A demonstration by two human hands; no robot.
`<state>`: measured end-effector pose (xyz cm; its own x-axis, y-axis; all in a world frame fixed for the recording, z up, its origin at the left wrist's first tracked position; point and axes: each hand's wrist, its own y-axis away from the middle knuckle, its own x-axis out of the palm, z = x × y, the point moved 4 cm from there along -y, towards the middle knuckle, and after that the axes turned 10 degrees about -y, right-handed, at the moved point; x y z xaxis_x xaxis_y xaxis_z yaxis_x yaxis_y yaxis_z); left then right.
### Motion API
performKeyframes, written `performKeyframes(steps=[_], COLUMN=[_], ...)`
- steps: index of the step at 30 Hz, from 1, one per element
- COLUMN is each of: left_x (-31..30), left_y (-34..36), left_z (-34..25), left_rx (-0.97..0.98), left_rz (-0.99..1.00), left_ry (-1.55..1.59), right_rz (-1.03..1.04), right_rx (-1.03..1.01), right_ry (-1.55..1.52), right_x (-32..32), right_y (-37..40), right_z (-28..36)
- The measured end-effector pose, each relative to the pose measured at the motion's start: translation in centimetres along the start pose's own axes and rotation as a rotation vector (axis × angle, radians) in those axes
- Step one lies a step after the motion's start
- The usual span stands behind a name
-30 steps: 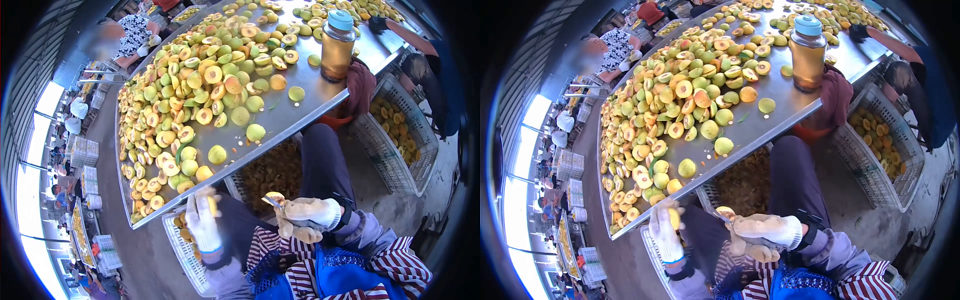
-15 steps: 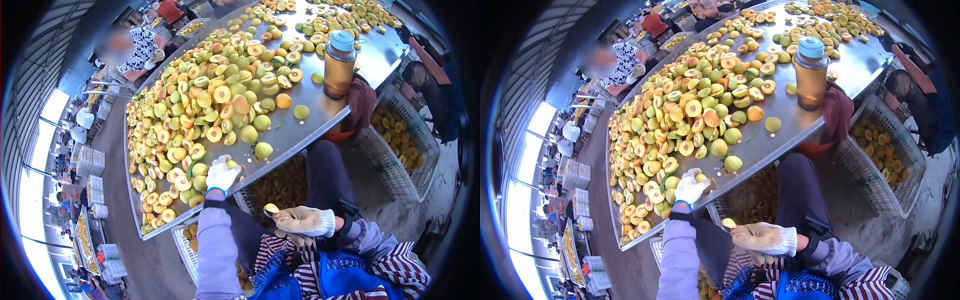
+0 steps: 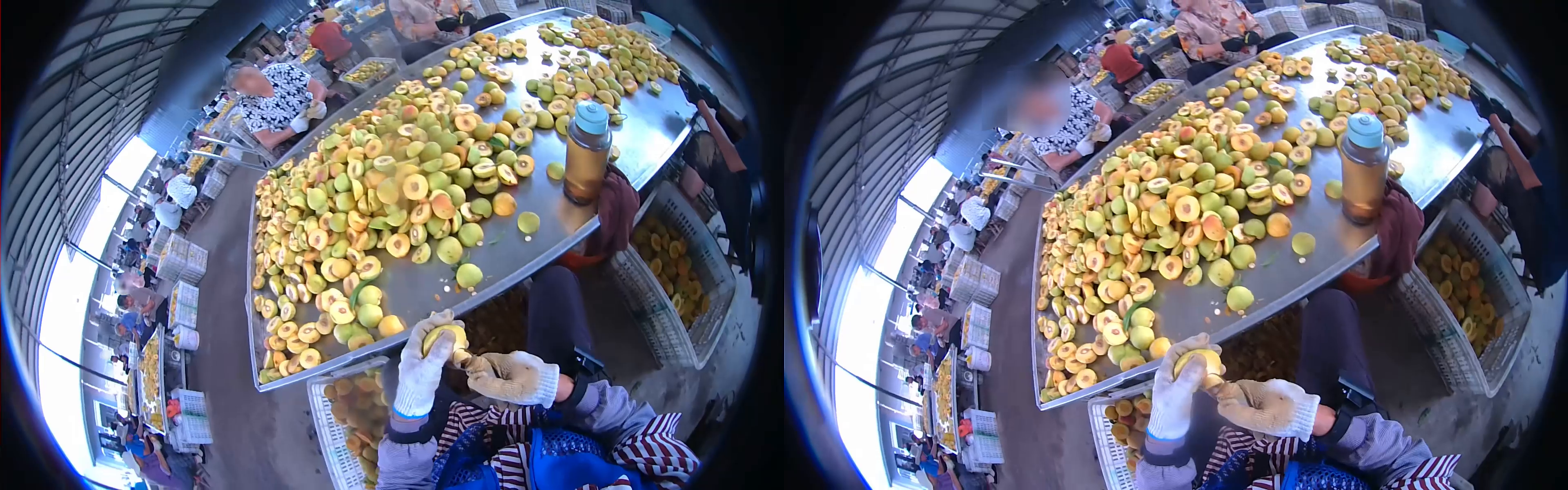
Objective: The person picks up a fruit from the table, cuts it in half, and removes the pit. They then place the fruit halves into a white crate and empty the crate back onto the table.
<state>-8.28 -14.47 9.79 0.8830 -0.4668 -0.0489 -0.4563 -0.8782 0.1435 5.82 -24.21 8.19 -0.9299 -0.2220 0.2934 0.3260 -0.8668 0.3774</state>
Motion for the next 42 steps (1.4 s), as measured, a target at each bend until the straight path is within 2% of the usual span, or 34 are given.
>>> performKeyframes(steps=[1,4,10,13,14,16,19,22,23,25,29,31,33,35,37,39,41,42], left_x=[0.0,0.5,1.0,1.2,1.7,1.7,2.0,1.7,1.2,0.8,0.5,0.7,0.9,0.6,-0.1,-0.9,-1.4,-1.6], left_y=[0.3,1.7,3.2,3.8,4.3,4.3,4.8,4.8,4.6,4.3,3.6,3.4,3.1,2.7,2.5,1.9,1.4,1.1], left_z=[-0.2,-1.5,-3.2,-3.5,-4.5,-4.9,-5.2,-5.1,-4.5,-4.4,-4.2,-4.9,-4.7,-4.0,-4.4,-5.4,-6.4,-6.7], left_rx=[0.012,0.007,0.090,0.007,-0.005,0.074,0.063,0.039,0.014,0.020,0.031,0.134,0.219,0.289,0.188,0.118,0.320,0.283], left_rz=[0.001,0.018,-0.054,-0.121,-0.154,-0.139,-0.155,-0.187,-0.154,-0.146,-0.149,-0.217,-0.296,-0.399,-0.289,-0.143,-0.161,-0.136], left_ry=[0.063,0.273,0.162,0.286,0.291,0.270,0.271,0.234,0.259,0.253,0.168,0.165,0.153,0.131,0.141,0.110,-0.312,-0.323], right_rz=[0.003,0.048,0.095,0.078,0.118,0.074,0.076,0.011,0.084,0.087,0.063,0.083,0.084,0.082,0.144,0.182,0.175,0.182], right_rx=[-0.101,-0.221,-0.048,-0.153,-0.248,-0.313,-0.279,-0.280,-0.246,-0.159,-0.140,-0.221,-0.210,-0.104,-0.088,-0.092,-0.039,-0.018], right_ry=[0.014,-0.121,-0.131,-0.030,-0.256,-0.141,-0.114,0.122,0.000,0.028,0.230,0.093,0.030,0.046,-0.337,-0.168,-0.361,-0.461], right_x=[0.1,1.1,2.1,2.4,3.1,3.0,3.0,3.2,3.4,3.8,4.0,3.8,3.6,4.2,4.5,4.5,4.4,4.6], right_y=[0.0,0.5,1.7,2.5,2.9,3.0,2.3,3.1,2.7,2.9,1.8,0.0,-0.5,0.0,-1.5,-2.1,-2.0,-2.1], right_z=[-0.1,0.4,0.8,2.1,2.8,2.8,2.1,4.6,4.6,6.7,7.2,5.2,4.2,6.4,3.4,3.5,4.2,4.8])
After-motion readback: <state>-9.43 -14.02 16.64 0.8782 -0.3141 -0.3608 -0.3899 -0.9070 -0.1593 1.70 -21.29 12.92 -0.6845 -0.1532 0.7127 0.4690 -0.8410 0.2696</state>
